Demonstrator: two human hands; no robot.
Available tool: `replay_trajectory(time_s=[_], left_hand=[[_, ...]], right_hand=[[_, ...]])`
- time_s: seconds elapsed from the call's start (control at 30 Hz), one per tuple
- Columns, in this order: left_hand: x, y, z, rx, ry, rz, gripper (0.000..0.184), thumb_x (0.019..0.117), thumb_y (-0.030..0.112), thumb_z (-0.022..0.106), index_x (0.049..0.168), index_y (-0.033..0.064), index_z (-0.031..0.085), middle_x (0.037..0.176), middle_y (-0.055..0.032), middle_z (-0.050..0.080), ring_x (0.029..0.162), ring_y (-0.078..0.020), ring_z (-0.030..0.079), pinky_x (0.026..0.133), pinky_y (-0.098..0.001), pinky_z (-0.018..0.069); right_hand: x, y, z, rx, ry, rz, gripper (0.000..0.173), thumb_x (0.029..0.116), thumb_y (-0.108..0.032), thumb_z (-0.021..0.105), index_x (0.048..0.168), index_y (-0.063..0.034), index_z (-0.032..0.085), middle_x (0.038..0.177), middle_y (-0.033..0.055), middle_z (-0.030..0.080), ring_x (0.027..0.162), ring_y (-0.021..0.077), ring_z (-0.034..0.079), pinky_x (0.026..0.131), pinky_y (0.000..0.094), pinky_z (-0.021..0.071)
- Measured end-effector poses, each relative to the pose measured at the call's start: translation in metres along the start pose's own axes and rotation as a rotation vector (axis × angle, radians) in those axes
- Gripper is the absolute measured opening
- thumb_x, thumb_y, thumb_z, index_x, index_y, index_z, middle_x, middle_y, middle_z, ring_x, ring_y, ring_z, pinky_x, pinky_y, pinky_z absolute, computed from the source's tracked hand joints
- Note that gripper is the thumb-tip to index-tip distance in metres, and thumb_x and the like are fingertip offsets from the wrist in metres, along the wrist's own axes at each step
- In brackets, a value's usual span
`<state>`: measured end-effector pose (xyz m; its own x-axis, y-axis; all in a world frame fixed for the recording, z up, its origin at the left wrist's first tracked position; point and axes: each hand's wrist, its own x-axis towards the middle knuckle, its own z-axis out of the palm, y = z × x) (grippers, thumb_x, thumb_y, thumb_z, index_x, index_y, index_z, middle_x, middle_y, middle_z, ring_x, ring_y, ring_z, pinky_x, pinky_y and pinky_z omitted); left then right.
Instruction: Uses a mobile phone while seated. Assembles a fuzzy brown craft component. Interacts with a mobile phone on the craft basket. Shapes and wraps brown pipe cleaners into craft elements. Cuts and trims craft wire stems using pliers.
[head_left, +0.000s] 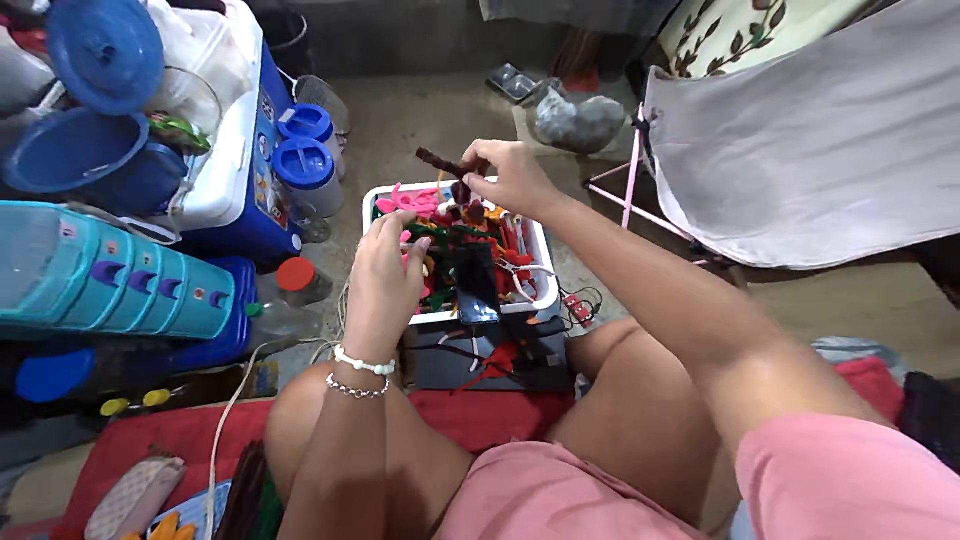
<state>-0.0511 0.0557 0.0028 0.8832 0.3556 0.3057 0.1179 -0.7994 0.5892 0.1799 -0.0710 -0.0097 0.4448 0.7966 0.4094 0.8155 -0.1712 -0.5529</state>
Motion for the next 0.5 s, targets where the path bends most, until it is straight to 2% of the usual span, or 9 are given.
replay_trajectory(time_s=[0.07,0.17,0.23,0.3,0.4,0.5], left_hand=[[0.001,0.002,0.003,-0.048,0.0,-0.013,0.036,0.1042,0.02,0.06,0.136,0.003,0.06,0.129,-0.0168,0.065,0.118,-0.0294,0.064,0.101,-0.049,0.0516],[0.001,0.007,0.011,-0.223,-0.082,-0.081,0.037,0.1083,0.024,0.053,0.139,0.0041,0.057,0.129,-0.0137,0.067,0.111,-0.0214,0.069,0.095,-0.0421,0.0565],[0.001,0.014,0.016,-0.462,-0.207,-0.229,0.042,0.1117,0.03,0.043,0.147,0.0067,0.048,0.127,-0.0115,0.068,0.102,-0.019,0.072,0.088,-0.0394,0.0601],[0.001,0.025,0.021,-0.721,-0.328,-0.387,0.044,0.1132,0.032,0.035,0.151,0.0103,0.04,0.131,-0.0127,0.064,0.104,-0.0223,0.072,0.088,-0.0413,0.0613],[-0.002,0.038,0.027,-0.97,-0.388,-0.447,0.04,0.1136,0.026,0.034,0.149,0.0102,0.043,0.136,-0.0125,0.06,0.111,-0.0249,0.07,0.09,-0.0423,0.0618],[-0.004,0.041,0.033,-1.075,-0.336,-0.359,0.037,0.113,0.021,0.036,0.144,0.0109,0.053,0.128,-0.0086,0.066,0.109,-0.0201,0.068,0.091,-0.0377,0.0589]], right_hand=[[-0.008,-0.019,-0.014,0.073,0.07,0.051,0.018,0.0951,-0.01,0.065,0.109,-0.0008,0.071,0.098,0.0124,0.074,0.086,0.019,0.072,0.08,0.0364,0.0594],[-0.025,-0.045,-0.034,0.246,0.085,0.166,0.019,0.0982,-0.011,0.064,0.113,-0.0018,0.068,0.1,0.0082,0.072,0.081,0.0103,0.07,0.076,0.0282,0.0594],[-0.039,-0.057,-0.042,0.402,0.063,0.232,0.018,0.0988,-0.011,0.063,0.114,-0.0015,0.066,0.098,0.0068,0.071,0.077,0.0102,0.069,0.073,0.0288,0.0601],[-0.056,-0.065,-0.046,0.561,0.049,0.26,0.019,0.0988,-0.009,0.061,0.115,0.0,0.064,0.097,0.0071,0.07,0.079,0.0119,0.069,0.074,0.0302,0.0602],[-0.08,-0.075,-0.048,0.777,0.055,0.269,0.016,0.0996,-0.004,0.053,0.113,0.0004,0.06,0.1,0.0069,0.07,0.085,0.0128,0.069,0.08,0.0313,0.0604],[-0.101,-0.075,-0.052,0.878,0.032,0.268,0.019,0.1013,-0.001,0.047,0.115,-0.0027,0.061,0.106,0.0069,0.07,0.091,0.0134,0.07,0.083,0.0317,0.0606]])
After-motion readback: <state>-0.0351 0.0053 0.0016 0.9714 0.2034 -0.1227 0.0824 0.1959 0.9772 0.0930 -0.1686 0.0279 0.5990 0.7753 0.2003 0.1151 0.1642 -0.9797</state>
